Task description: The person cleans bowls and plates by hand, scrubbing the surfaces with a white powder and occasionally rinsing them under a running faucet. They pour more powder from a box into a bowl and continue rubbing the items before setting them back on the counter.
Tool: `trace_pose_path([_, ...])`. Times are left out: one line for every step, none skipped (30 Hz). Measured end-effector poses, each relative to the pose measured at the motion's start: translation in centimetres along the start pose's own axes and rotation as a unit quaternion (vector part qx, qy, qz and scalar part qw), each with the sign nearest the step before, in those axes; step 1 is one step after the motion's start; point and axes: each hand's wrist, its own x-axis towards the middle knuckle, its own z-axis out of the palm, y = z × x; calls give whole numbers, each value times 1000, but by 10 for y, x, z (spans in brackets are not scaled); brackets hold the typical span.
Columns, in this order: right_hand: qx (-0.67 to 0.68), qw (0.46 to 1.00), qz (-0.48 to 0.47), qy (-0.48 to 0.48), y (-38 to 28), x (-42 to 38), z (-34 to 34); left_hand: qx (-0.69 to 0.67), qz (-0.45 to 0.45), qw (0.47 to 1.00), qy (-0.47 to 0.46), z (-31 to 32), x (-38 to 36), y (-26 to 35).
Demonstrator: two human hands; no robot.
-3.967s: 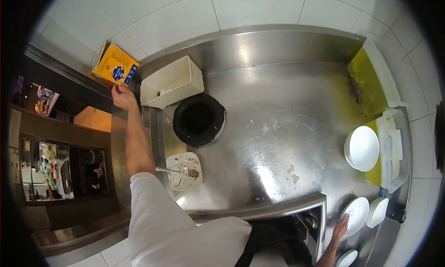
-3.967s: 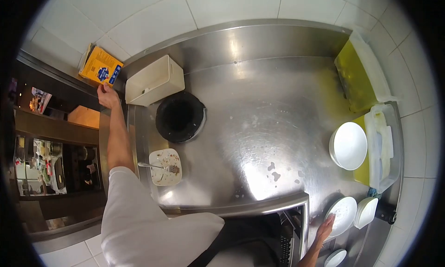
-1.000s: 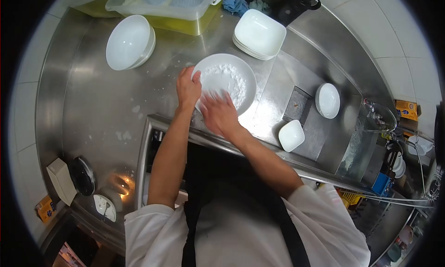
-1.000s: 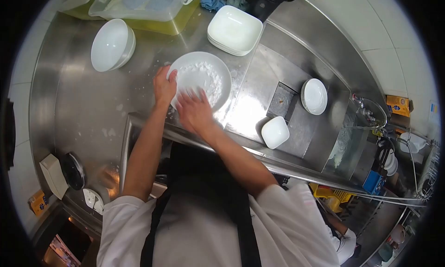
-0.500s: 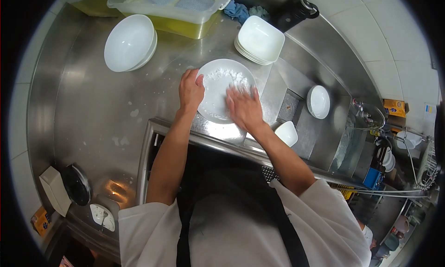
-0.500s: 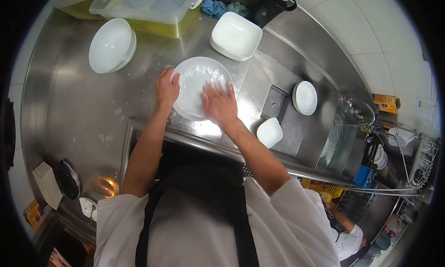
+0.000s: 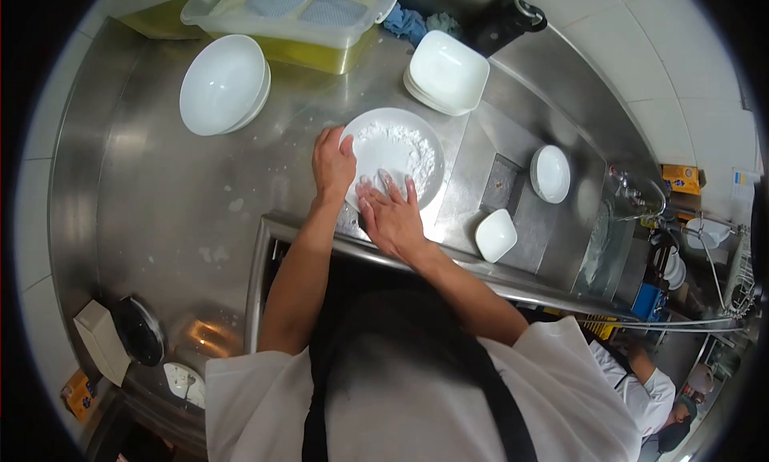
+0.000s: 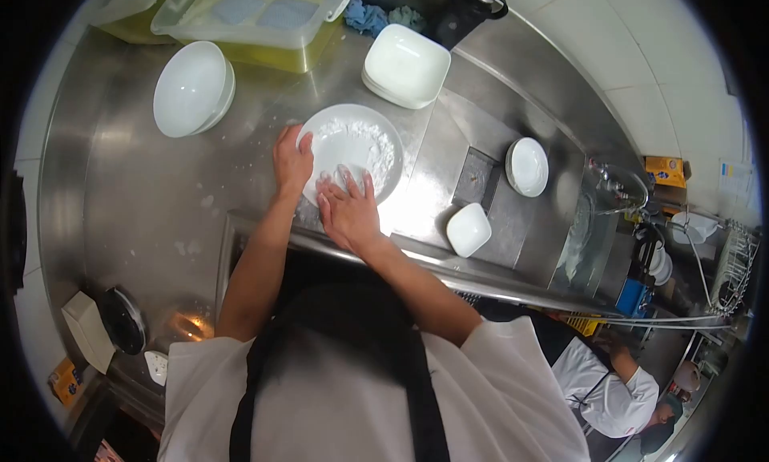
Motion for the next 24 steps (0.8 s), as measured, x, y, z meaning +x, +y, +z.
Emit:
trace_pose_path([-3,1000,-4,-2,8,15,-4,7,6,1000,11,0,0,-2])
trace_pose_path([-27,999,4,30,13,32,-4,18,10,1000,11,-3,-11,-4])
trace_pose_path([-52,997,15,63,17,45,-2,20,8,1000,0,-6,-18,-3])
trace_pose_path([-57,995,34,79,18,59,3,5,-12,1000,-12,-6,-13,-2])
trace_pose_path([-56,994,37,81,15,52,3,-11,-32,999,-25,-7,-11,-1])
trace_pose_path([-57,997,40,24,5,34,4,-10,-31,999,-30,-10,-16,2])
trace_pose_path([-60,997,40,-28,-1,20,5,-2,-19,1000,-15,-8,-18,0])
trace_pose_path([-30,999,24,-23,-1,4,3,4,-8,1000,7,-4,-11,0])
trace_pose_path([-53,998,5,-25,7,5,-2,4,-8,1000,11,-3,-4,1])
trace_pose_path([-67,998,5,15,13,15,-1,14,-5,1000,13,-5,-7,3])
trace_pose_path([-79,995,6,54,21,34,1,25,-2,1000,12,-8,-14,3])
trace_pose_path([-63,993,2,95,23,55,-1,16,-20,1000,-2,-9,-14,3])
trace_pose_path([-63,994,4,93,19,51,3,15,-21,1000,-5,-8,-15,3])
trace_pose_path([-78,993,7,87,11,45,7,21,-26,999,-12,-10,-16,3])
trace_pose_path([-98,991,11,86,9,43,7,22,-26,999,-16,-9,-13,5])
trace_pose_path([-66,996,6,66,3,18,5,16,-23,1000,-14,-7,-10,6])
trace_pose_path([-51,998,28,22,-3,0,-3,16,-17,1000,1,-5,-9,5])
trace_pose_path([-72,997,19,34,3,5,-6,18,-14,1000,8,-5,-15,2])
trace_pose_path([-90,995,15,39,9,9,-6,17,-21,1000,0,-6,-23,0])
trace_pose_path([-88,994,25,63,13,25,-3,15,-27,1000,-9,-8,-21,0])
trace_pose_path([-87,992,33,89,16,47,0,11,-31,999,-13,-8,-17,1])
trace_pose_path([-92,992,52,71,14,59,-2,12,-34,999,-16,-6,-18,1])
trace_pose_path([-89,992,56,64,9,43,4,13,-36,999,-10,-7,-23,2])
trace_pose_path([-82,993,49,73,4,29,8,11,-31,999,3,-7,-18,4])
